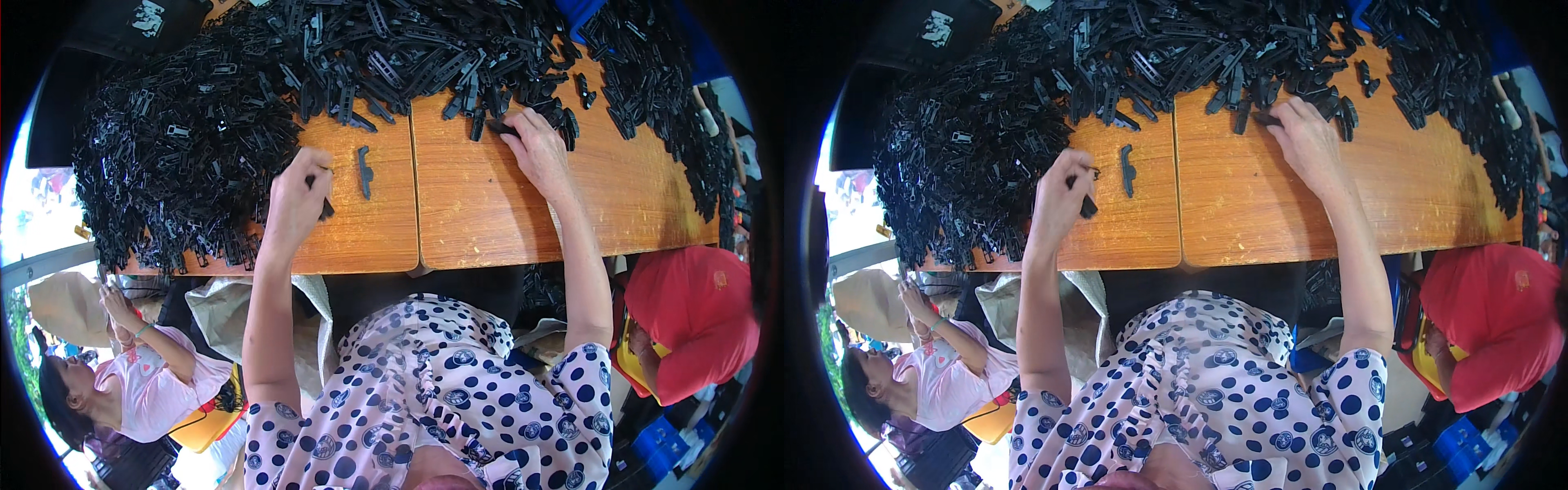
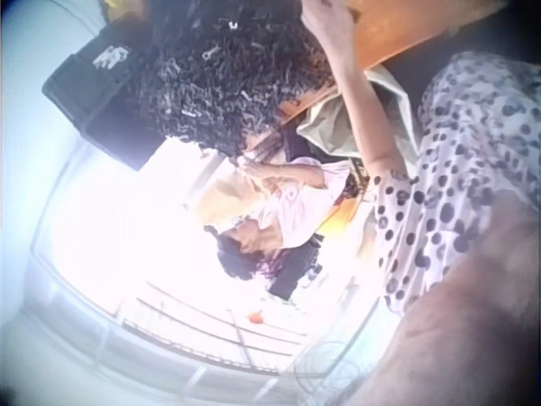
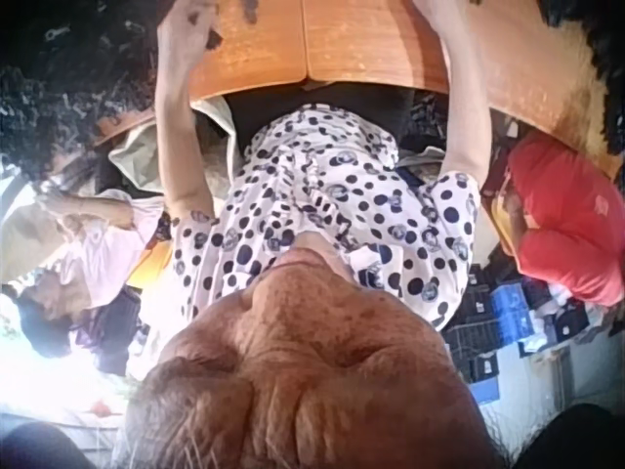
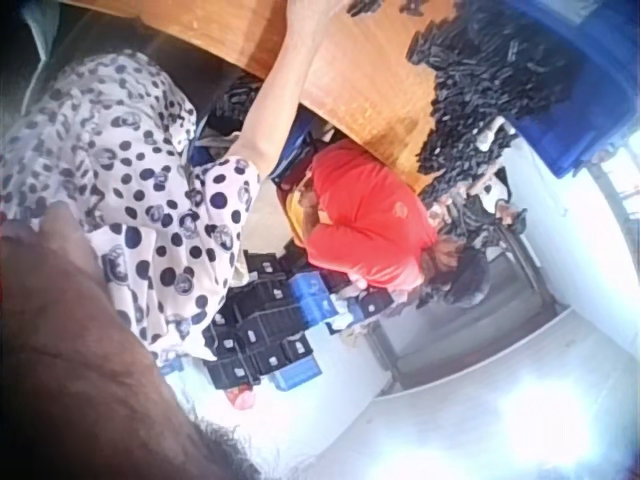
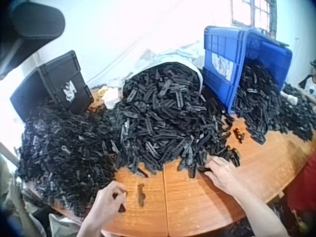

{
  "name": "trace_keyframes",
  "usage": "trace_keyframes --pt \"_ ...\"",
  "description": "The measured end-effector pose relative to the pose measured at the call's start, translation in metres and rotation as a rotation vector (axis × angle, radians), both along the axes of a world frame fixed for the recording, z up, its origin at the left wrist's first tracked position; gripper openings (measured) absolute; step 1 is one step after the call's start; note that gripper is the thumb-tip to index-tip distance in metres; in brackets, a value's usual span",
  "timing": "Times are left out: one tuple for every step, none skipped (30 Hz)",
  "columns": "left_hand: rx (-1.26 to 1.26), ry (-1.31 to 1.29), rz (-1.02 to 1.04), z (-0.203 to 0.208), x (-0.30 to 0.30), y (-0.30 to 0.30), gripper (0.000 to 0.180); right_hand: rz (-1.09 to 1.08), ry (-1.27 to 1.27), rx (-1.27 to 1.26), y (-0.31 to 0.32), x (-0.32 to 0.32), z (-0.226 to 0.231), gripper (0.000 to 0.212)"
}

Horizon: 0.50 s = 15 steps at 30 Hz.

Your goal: The person assembles plastic components by picking pieces from the table, fitting them together by hand, and dropping the assembled parts into a bag.

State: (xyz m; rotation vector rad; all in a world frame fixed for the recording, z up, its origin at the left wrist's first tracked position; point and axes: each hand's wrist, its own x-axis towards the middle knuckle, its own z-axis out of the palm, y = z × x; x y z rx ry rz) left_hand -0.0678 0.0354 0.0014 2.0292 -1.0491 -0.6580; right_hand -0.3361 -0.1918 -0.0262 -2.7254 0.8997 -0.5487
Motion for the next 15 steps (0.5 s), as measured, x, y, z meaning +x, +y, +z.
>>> trace_keyframes --pt "0.067 -0.152 -0.059 0.007 0.003 -0.009 0.025 -0.058 -0.038 0.001 0.0 -0.004 -0.006 0.018" --pt "0.064 -0.152 -0.056 0.008 0.006 -0.02 0.025 -0.055 -0.038 -0.002 0.003 -0.003 -0.009 0.018" --pt "0.005 -0.37 -0.163 0.007 0.007 -0.033 0.028 -0.167 -0.164 0.231 0.006 -0.005 -0.009 0.018" --pt "-0.055 -0.588 -0.269 0.006 0.008 -0.045 0.031 -0.279 -0.29 0.464 0.01 -0.007 -0.007 0.019" --pt "-0.06 -0.589 -0.27 0.004 0.008 -0.057 0.031 -0.281 -0.291 0.459 0.014 -0.009 -0.004 0.019" --pt "0.037 -0.647 -0.296 0.001 0.008 -0.066 0.028 -0.279 -0.427 0.689 0.02 -0.009 0.0 0.02" --pt "0.135 -0.705 -0.321 0.001 0.008 -0.07 0.026 -0.272 -0.563 0.921 0.027 -0.007 0.004 0.022" --pt "0.127 -0.706 -0.329 0.004 0.006 -0.074 0.026 -0.279 -0.568 0.914 0.033 -0.009 0.009 0.022" --pt "0.236 -0.796 -0.328 0.005 0.005 -0.079 0.026 -0.25 -0.605 0.978 0.039 -0.009 0.01 0.024" --pt "0.345 -0.886 -0.325 0.004 0.005 -0.083 0.026 -0.219 -0.643 1.042 0.046 -0.007 0.013 0.027" --pt "0.321 -0.903 -0.31 0.001 0.008 -0.082 0.016 -0.252 -0.658 1.098 0.056 -0.004 0.023 0.027" --pt "0.321 -0.907 -0.317 0.0 0.011 -0.079 0.016 -0.257 -0.665 1.099 0.061 -0.003 0.024 0.027" --pt "0.218 -0.849 -0.264 -0.001 0.013 -0.074 0.013 -0.198 -0.643 1.155 0.065 -0.003 0.024 0.027" --pt "0.113 -0.791 -0.21 0.0 0.016 -0.071 0.012 -0.136 -0.622 1.207 0.068 0.0 0.025 0.027" --pt "-0.054 -0.777 -0.197 0.0 0.022 -0.069 0.012 -0.1 -0.63 1.235 0.074 0.006 0.028 0.025"
